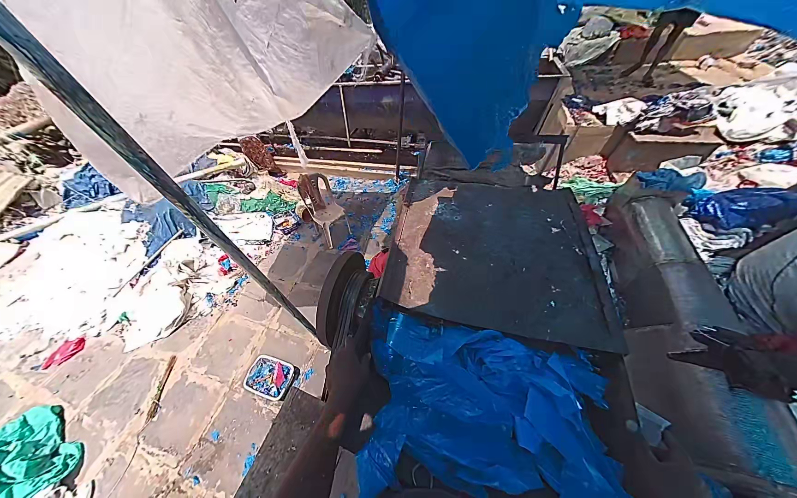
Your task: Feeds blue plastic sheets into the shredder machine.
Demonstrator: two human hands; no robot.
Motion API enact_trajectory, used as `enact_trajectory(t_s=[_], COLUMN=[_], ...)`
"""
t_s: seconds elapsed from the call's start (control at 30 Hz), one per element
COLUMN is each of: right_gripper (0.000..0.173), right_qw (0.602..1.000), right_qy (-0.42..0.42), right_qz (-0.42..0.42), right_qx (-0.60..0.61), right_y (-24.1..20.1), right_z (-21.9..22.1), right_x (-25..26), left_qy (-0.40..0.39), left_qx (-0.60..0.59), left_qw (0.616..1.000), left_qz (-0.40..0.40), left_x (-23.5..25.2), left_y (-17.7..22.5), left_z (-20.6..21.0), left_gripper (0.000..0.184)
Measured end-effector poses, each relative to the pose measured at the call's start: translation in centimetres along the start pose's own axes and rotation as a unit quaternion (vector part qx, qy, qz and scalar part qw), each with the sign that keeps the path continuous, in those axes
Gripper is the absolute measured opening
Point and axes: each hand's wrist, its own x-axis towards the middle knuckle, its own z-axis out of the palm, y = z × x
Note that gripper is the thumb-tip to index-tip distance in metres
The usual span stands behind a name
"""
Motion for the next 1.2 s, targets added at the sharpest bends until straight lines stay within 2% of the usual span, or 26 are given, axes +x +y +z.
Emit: enact_trajectory(t_s=[0.33,0.47,0.6,0.73,1.07,1.2], right_gripper=[0.063,0.064,0.064,0.071,0.070,0.062], right_qw=[0.999,1.000,1.000,0.998,0.999,0.998], right_qy=[-0.012,0.000,-0.004,0.000,0.002,-0.001], right_qz=[0.042,0.020,0.017,-0.013,-0.008,-0.006], right_qx=[-0.008,-0.009,-0.010,-0.067,-0.053,-0.057], right_y=[-5.6,-2.9,-2.4,1.5,1.4,1.3], right_z=[-0.8,-0.4,-0.3,0.3,0.3,0.3], right_x=[-4.0,-2.1,-1.7,1.4,1.3,1.3], left_qy=[-0.001,-0.001,0.001,-0.002,0.000,-0.002], left_qx=[-0.001,-0.001,-0.002,-0.001,0.000,0.000], left_qw=[1.000,1.000,1.000,1.000,1.000,1.000], left_qz=[-0.004,0.001,0.000,0.006,-0.002,-0.002], left_x=[-0.3,-0.2,-0.1,0.3,0.2,0.1], left_y=[0.3,0.1,0.1,-0.4,-0.1,-0.1], left_z=[-0.4,-0.3,-0.1,0.4,0.2,0.1], left_gripper=[0.057,0.058,0.057,0.059,0.058,0.056])
